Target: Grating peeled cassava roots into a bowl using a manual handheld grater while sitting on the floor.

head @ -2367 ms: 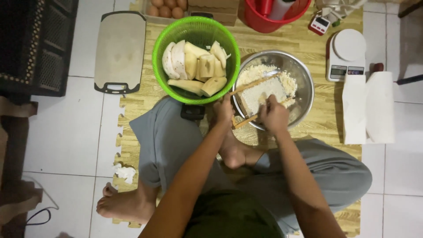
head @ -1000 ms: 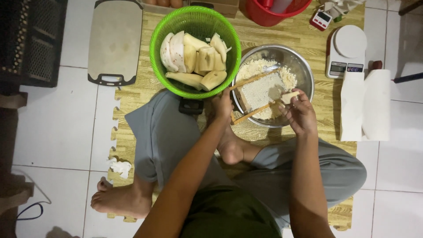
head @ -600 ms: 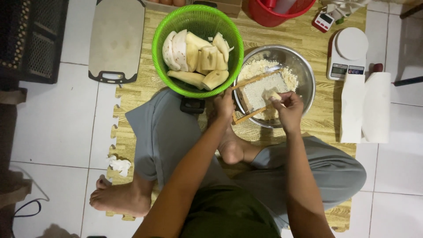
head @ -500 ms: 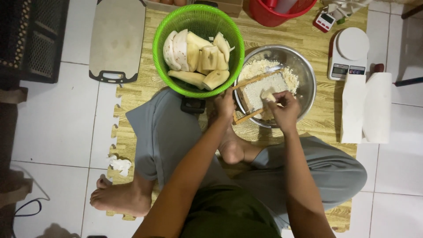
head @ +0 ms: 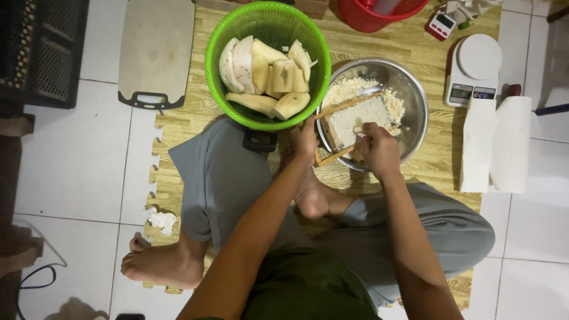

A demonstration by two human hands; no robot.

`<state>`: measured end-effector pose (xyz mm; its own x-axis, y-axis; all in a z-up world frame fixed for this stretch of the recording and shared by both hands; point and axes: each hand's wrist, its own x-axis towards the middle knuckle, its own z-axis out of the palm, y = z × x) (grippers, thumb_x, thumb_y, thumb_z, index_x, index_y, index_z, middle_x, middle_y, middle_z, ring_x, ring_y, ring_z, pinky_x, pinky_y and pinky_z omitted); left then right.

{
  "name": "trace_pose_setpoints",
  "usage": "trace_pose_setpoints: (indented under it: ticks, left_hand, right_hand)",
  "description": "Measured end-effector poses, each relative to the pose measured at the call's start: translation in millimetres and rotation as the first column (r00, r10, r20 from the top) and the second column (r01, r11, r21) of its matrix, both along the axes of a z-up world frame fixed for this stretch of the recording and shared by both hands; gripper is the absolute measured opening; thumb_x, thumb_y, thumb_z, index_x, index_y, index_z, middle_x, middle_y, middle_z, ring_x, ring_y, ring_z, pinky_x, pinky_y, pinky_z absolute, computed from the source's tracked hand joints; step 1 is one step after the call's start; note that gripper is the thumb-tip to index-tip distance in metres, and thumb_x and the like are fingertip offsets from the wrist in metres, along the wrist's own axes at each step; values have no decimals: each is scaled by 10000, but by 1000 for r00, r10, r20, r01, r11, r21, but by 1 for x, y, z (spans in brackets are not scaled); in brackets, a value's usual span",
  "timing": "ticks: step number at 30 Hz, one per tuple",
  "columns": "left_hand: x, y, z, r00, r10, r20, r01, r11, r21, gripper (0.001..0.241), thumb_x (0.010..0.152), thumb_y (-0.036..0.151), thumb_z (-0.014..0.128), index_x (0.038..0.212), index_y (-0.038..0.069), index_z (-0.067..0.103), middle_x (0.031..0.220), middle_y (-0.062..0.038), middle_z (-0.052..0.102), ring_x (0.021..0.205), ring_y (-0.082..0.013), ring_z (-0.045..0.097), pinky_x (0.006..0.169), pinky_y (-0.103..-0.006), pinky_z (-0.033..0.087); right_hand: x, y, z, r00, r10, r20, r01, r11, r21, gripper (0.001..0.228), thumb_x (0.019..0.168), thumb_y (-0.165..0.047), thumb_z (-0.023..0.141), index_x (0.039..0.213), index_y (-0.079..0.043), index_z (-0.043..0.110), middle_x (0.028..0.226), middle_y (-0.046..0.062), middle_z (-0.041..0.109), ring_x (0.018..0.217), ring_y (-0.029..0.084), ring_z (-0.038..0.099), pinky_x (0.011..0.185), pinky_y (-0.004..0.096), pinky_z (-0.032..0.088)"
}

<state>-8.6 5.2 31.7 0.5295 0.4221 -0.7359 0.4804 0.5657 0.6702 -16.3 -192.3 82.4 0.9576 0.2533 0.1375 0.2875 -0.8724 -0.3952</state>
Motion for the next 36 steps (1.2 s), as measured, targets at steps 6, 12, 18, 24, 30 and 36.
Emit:
trace_pose_setpoints:
  ticks: [6,12,18,24,30,36]
  left_hand:
    - [5,-5,-23,998,-45,-47,47,998,46,373,816,420,695,724,77,583,544,-34,519,409,-117,544,340,-281,376]
    - [2,-1,-3,998,-51,-43,54,997,60,380,811,418,697,755,53,607,583,-70,538,454,-157,573,405,-281,415]
    - [-3,-1,-2,995,-74,-72,82,991,107,391,810,449,694,756,65,645,601,-77,581,493,-190,627,431,-311,460]
    - [4,-7,-35,996,-58,-64,63,994,85,405,780,463,722,745,67,647,569,-51,581,454,-172,623,402,-282,454]
    - [2,-5,-15,1000,-3,-4,3,999,38,353,843,366,695,769,33,605,558,-53,507,419,-131,538,401,-237,401]
    - [1,-3,-29,1000,-19,-1,19,998,68,358,821,380,705,751,44,601,549,-77,535,409,-170,570,375,-295,425]
  right_hand:
    - [8,1,-6,997,-67,-33,60,981,-184,152,931,-169,691,1082,-186,678,924,54,747,850,326,751,700,476,603]
    - [42,-67,-78,966,-246,-82,205,917,-342,231,902,-245,693,1121,-181,654,825,83,748,804,379,752,779,510,587]
    - [13,-35,-50,972,-170,-163,164,985,-48,201,906,-211,712,1105,-229,683,794,89,726,819,401,722,764,543,555]
    - [11,-21,-45,991,-130,-31,124,980,-155,140,895,-219,669,1021,-168,634,849,91,726,804,377,722,740,529,575]
    - [48,-74,-72,966,-244,-80,219,945,-243,137,903,-231,654,1016,-163,616,783,82,717,787,402,737,745,526,562]
    - [-9,10,-14,1000,-9,-9,8,991,-130,146,835,-226,727,951,-248,641,809,13,723,793,278,741,702,418,582]
